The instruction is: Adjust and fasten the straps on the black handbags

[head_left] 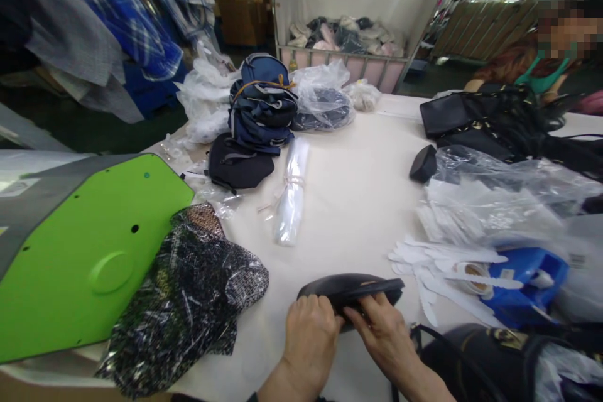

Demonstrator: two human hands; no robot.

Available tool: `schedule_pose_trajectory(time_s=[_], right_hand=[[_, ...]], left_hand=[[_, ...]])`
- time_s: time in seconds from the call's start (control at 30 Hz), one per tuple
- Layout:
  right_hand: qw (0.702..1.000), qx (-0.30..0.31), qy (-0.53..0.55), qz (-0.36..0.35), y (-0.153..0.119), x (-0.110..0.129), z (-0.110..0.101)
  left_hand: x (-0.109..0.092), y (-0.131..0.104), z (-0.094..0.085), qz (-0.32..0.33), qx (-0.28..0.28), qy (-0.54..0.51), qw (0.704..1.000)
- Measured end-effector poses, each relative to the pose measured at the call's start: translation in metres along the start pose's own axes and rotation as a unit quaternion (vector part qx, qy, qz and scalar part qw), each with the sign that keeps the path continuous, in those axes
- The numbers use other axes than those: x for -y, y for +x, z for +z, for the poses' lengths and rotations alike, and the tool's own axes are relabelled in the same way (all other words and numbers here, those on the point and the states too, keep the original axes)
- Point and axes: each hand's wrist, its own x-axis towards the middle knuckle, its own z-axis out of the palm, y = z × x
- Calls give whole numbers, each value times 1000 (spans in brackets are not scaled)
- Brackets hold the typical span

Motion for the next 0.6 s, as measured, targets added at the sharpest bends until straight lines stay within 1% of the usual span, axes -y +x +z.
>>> schedule_pose_trajectory(time_s=[0.1,0.2,0.37,0.43,0.53,0.6], right_hand=[[1000,-3,-10,-10,1,-1,-1],[1000,1,-14,-17,1,-3,-1],[999,-17,-24,-45,-1,-1,-1],[998,-12,-36,-51,-2,0,-2],[996,-8,-56,-69,-3,2,-2],[994,-10,-69,-88,-3,2,-2]], left_hand=[[-1,1,-1,19,10,32,999],[-1,-6,-1,41,0,56,998],[0,-14,-1,66,-19,74,995],[0,-14,-4,57,-26,48,997],[2,-12,-8,20,-26,-21,999],[4,-10,-8,-7,-28,-38,999]])
